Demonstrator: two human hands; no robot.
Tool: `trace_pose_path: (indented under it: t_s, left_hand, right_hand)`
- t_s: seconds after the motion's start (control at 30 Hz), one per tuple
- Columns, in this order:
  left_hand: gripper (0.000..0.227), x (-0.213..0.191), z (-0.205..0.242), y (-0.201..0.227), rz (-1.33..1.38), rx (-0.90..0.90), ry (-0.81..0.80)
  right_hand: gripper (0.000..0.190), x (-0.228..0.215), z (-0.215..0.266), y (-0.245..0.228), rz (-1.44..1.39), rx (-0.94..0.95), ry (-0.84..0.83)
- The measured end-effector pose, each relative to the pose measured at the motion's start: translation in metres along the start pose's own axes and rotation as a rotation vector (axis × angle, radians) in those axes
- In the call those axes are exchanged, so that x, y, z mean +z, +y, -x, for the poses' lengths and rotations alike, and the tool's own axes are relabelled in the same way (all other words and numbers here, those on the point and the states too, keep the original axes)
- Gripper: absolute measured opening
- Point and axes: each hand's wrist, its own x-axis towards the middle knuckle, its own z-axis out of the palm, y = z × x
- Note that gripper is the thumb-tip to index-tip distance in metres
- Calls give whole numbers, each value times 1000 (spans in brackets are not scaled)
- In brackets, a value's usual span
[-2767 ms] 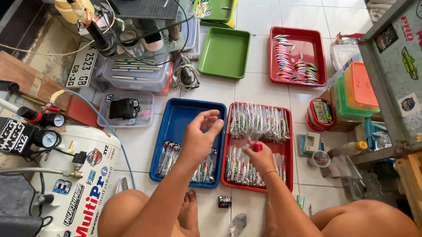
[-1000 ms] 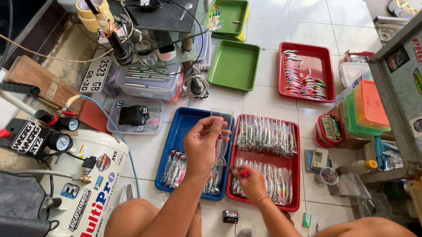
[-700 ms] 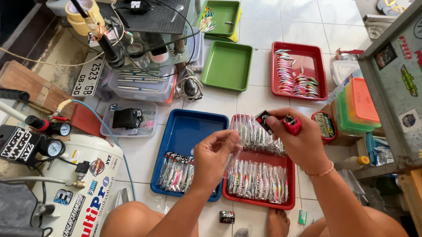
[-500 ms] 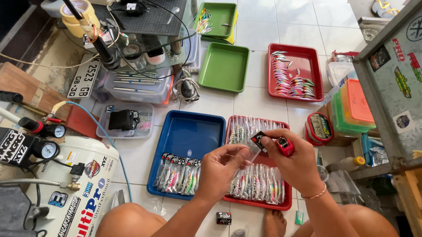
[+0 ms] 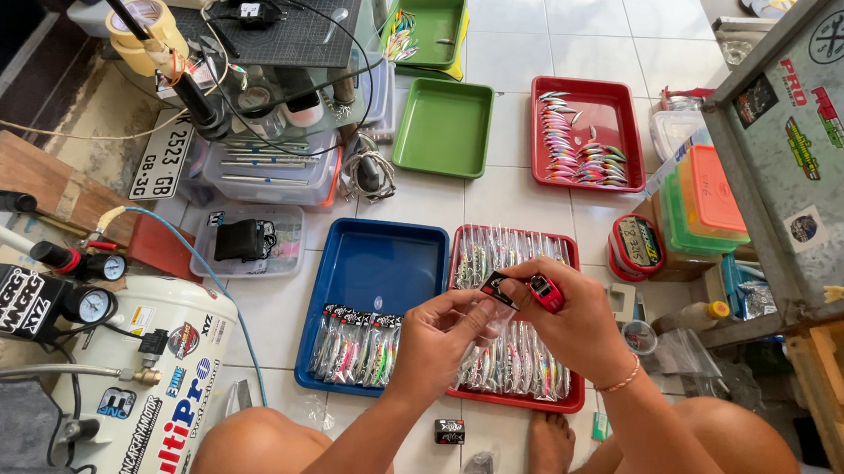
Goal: The person takes individual fishing lures from a tray, inserts them into small plastic bags along with a brand card, and then places the packaged items into another tray.
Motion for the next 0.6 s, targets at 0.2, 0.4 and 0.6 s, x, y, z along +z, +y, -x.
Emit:
trace_pose_path:
  t_s: [0.2,0.4,0.6]
  left_hand:
    - [26,0,0,0,-17,-1,-14]
    - [24,3,5,9,-16,-21,14]
    - [24,7,4,11,84,-34,99]
  right_hand:
    - [10,1,-1,-5,26,-25,-25]
    - [11,1,-2,-6,31,8,-50]
    - [18,6,0,-15,-89,193,-64]
